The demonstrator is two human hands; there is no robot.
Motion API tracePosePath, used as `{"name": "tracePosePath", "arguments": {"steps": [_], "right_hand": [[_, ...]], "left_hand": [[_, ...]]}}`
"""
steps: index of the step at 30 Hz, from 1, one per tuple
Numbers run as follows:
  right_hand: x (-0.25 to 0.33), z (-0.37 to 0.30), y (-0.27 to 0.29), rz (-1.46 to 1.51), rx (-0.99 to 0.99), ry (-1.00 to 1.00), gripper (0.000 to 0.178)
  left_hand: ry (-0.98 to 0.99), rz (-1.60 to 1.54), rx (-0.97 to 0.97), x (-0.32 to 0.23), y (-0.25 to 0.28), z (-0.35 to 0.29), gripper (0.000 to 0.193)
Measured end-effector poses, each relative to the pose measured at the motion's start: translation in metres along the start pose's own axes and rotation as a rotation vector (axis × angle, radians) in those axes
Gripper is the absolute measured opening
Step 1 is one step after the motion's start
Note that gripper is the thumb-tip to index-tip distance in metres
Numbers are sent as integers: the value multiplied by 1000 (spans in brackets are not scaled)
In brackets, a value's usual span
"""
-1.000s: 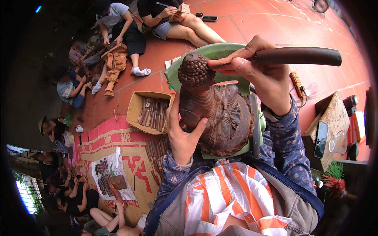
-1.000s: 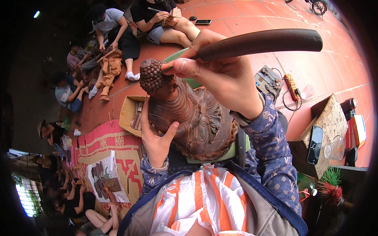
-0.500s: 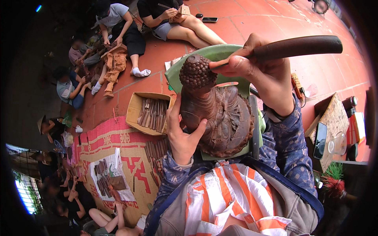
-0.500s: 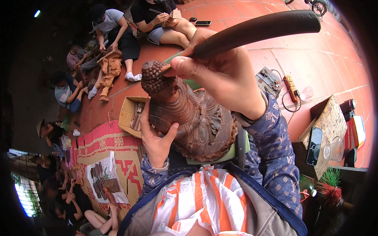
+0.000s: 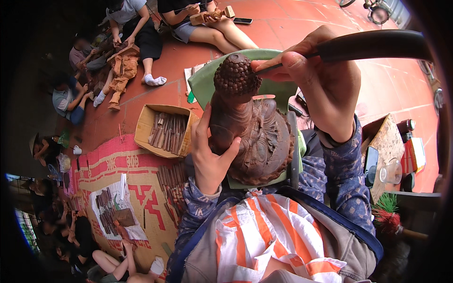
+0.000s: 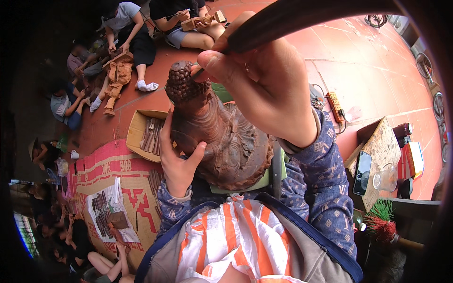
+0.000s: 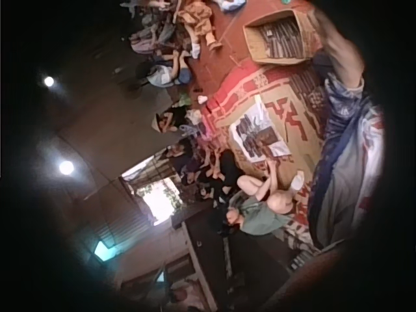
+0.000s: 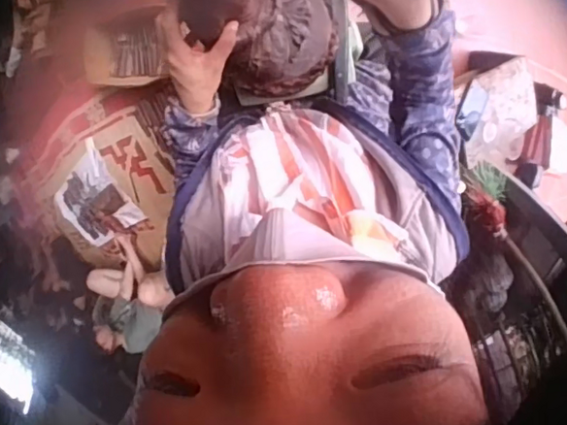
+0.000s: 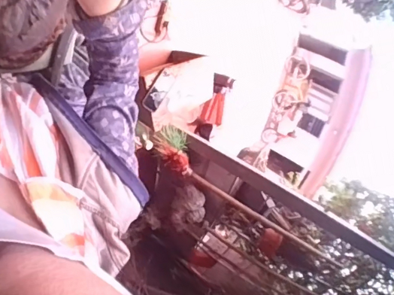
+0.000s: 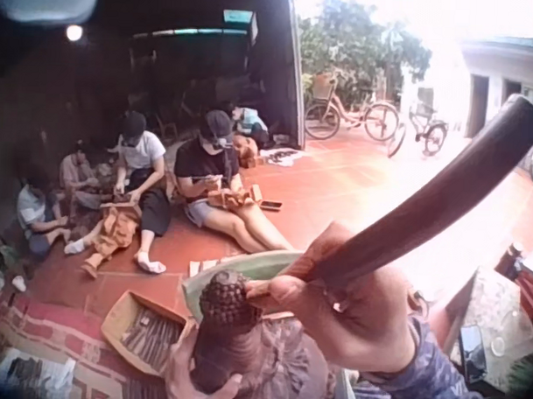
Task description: The person carves a wooden Buddha statue using a chisel, focusing on refining the details of the head and hair. They hold the statue with their left hand and use the chisel with their right hand to shape the surface.
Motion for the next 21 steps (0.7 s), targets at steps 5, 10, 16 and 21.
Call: {"name": "tracePosePath", "arguments": {"steps": [5,10,16,21], "right_hand": [[9,7,-3,-166,-11,-5,7],[27,18,-7,-375,99,263,13],[40,25,-18,-568,205,258,11],[45,23,-29,-550,228,95,9]], "left_hand": [[11,-9,14,-1,0,1,77],[-69,52,6,-8,1,2,77],[-70,94,39,-6,0,2,77],[-23,3,35,0,1,0,77]]}}
Point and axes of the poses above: each hand's wrist, its own z-axis towards the middle knuckle, its own y-axis out of the back of the hand, x = y × z, the point moved 6 cm from there along z, towards the middle knuckle, and after that the axes turned 1 degree about x, right-handed, at the moved point
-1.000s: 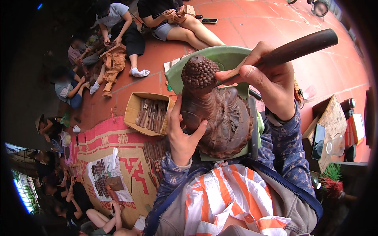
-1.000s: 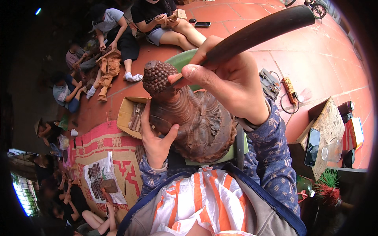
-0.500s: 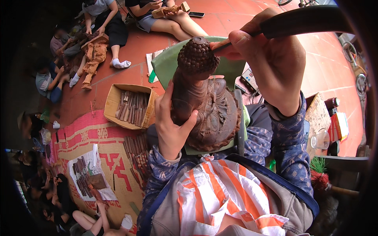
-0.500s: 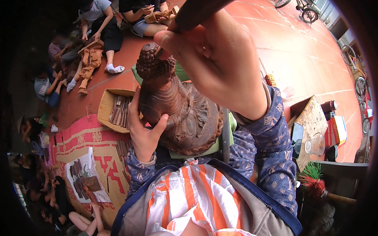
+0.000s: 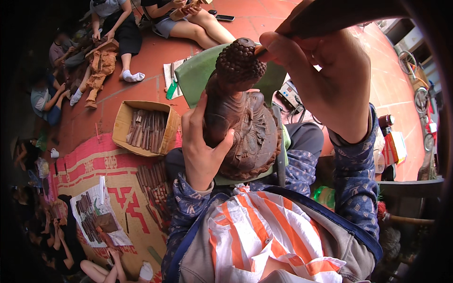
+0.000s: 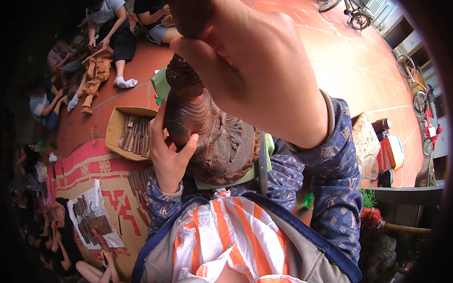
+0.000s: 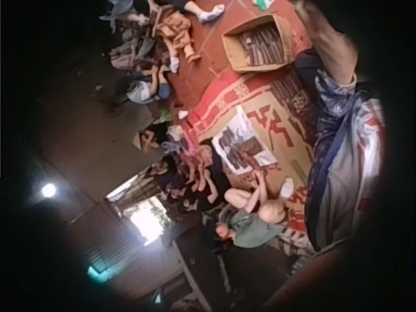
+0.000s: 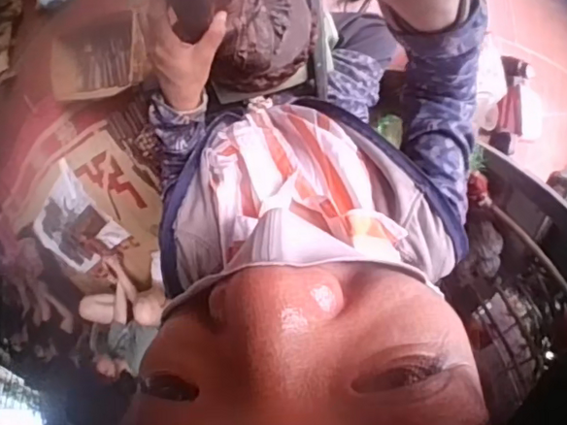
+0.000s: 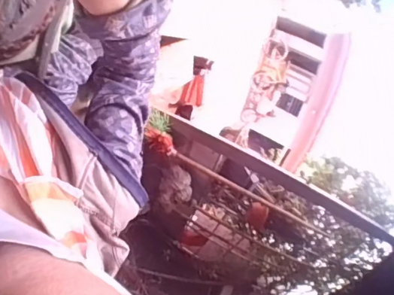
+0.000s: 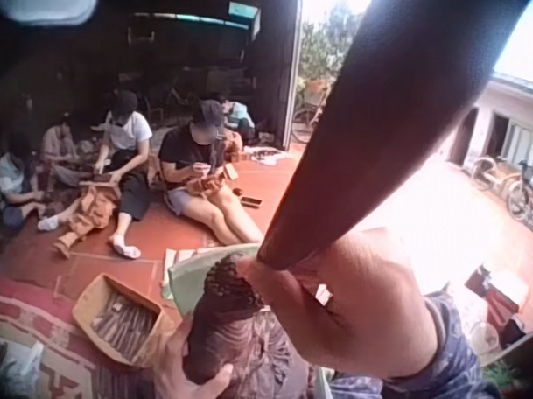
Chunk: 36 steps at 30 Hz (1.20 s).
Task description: The person carves a wooden Buddha statue using a chisel, focusing on refining the details of the head and hair. They hold the statue with their left hand and use the chisel with their right hand to shape the surface.
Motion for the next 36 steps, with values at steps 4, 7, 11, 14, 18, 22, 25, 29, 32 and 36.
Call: {"name": "tracePosePath", "arguments": {"steps": [4,7,11,14,18,22,25,29,32,36], "right_hand": [[-3,4,-5,-5,115,-165,9],[-6,8,-7,-114,136,-179,11],[-6,16,-6,-98,206,-139,9],[-9,18,-5,-128,221,-83,10],[1,22,-5,-208,294,99,9],[-2,24,-1,-173,386,164,10],[-12,20,-3,-71,355,139,10],[-18,7,5,380,477,128,11],[-22,-10,9,525,403,79,15],[-39,-22,5,348,147,-28,8]], "left_hand": [[29,-42,32,2,-3,0,78],[-1,-46,16,-1,-1,1,77],[-34,-57,-32,-7,2,2,74],[-45,-62,-30,-8,3,2,74],[-42,-39,-18,-6,0,1,75],[-46,-38,-19,-3,0,0,76],[-56,-31,-35,-1,0,0,76],[-18,-20,-3,-3,-1,1,77],[-31,-13,-6,-6,0,3,77],[-34,-25,-3,-3,-1,1,78]]}}
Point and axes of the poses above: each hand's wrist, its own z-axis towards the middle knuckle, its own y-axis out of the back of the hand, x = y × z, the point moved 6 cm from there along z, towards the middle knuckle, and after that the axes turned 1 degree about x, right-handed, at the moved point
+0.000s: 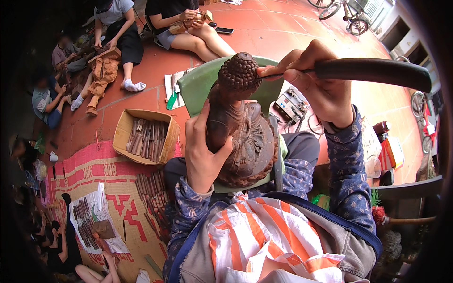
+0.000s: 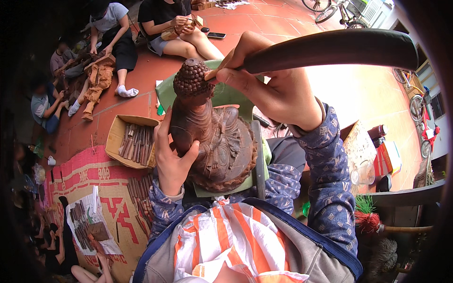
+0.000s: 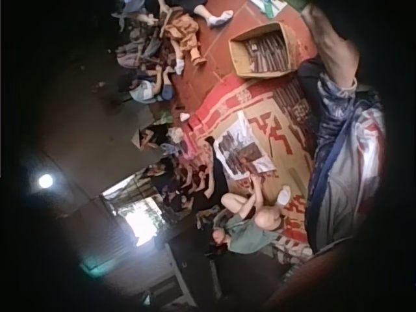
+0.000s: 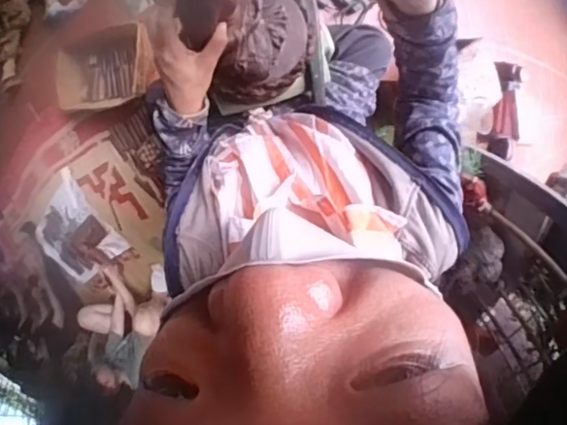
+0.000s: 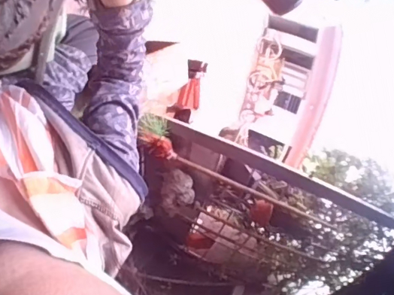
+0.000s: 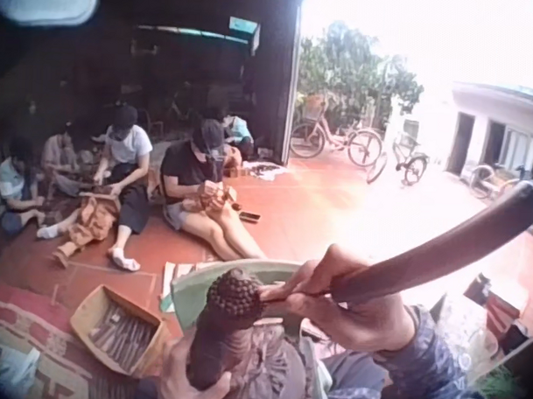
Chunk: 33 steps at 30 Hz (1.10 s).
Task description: The person carves a wooden Buddha statue using a chisel, focusing on refining the details of the head and hair. They hold the statue with their left hand and use the chisel with their right hand to shape the surface.
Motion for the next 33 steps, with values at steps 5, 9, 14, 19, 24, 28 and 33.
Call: {"name": "tracePosePath", "arguments": {"steps": [5,9,14,19,24,28,33], "right_hand": [[3,2,-6,-24,-14,124,13],[6,2,-8,-137,-18,132,14],[7,2,-9,-173,16,135,13],[9,7,-6,-180,50,87,12],[7,11,-5,-167,63,103,13],[-8,5,6,358,148,-60,21],[-17,-36,-4,319,43,-74,21]], "left_hand": [[22,44,24,1,0,0,79],[12,69,23,-5,2,1,77],[16,62,19,-4,1,1,76],[-16,68,0,-5,0,2,77],[-31,68,-13,-6,2,2,76],[-25,40,-16,-5,-2,1,79],[-79,-2,-40,-11,17,0,77]]}}
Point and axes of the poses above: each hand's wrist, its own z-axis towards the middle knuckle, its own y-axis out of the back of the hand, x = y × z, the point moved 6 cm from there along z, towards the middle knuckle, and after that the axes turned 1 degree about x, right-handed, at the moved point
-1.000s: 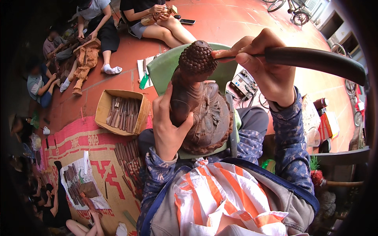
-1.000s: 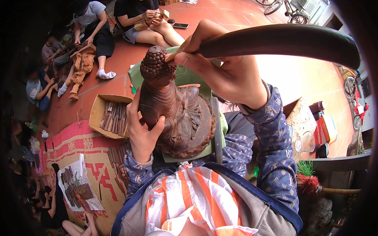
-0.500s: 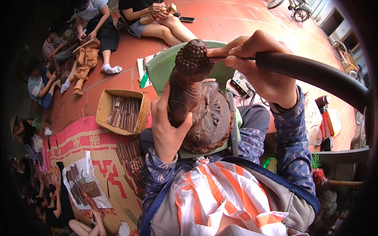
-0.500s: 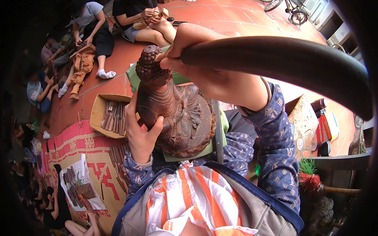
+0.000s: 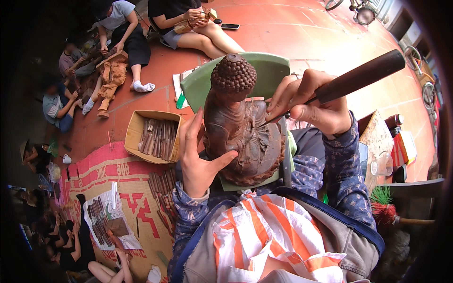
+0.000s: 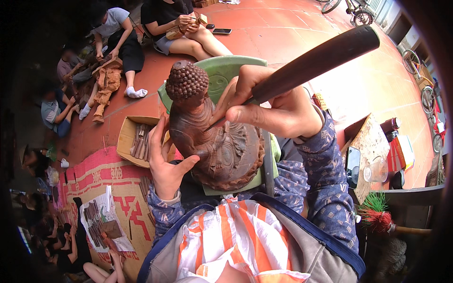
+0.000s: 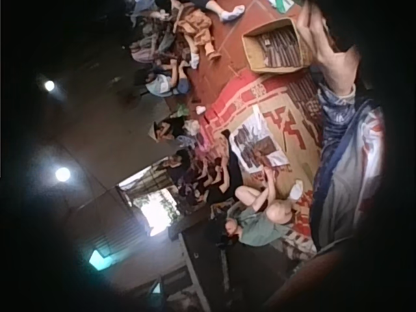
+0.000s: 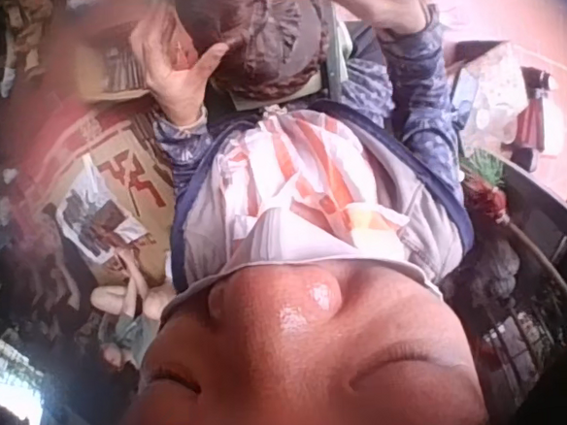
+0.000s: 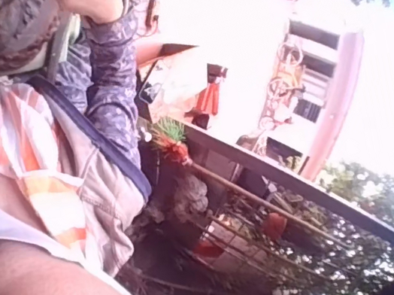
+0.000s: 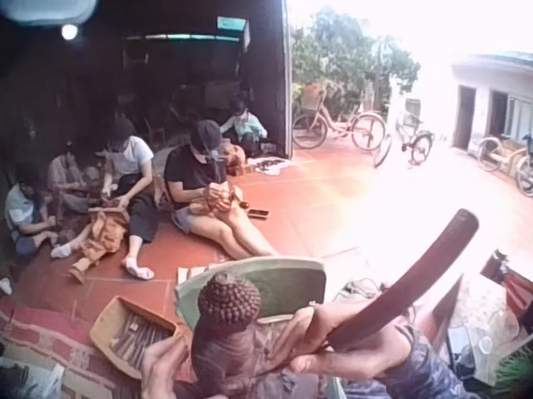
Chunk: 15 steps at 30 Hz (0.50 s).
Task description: The person carves a wooden Buddha statue using a chisel, focusing on refining the details of the head and hair. They hold the statue with their left hand and use the chisel with their right hand to shape the surface.
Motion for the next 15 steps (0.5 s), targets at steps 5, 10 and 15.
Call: {"name": "tracePosePath", "arguments": {"steps": [5,10,15], "right_hand": [[-12,-23,-46,-82,-147,122,20],[-17,-30,-60,-11,-218,155,18],[-5,-29,-55,21,58,340,18]], "left_hand": [[-201,52,32,-48,14,8,34],[-92,33,158,-51,3,15,20],[-67,67,331,-45,11,25,23]]}}
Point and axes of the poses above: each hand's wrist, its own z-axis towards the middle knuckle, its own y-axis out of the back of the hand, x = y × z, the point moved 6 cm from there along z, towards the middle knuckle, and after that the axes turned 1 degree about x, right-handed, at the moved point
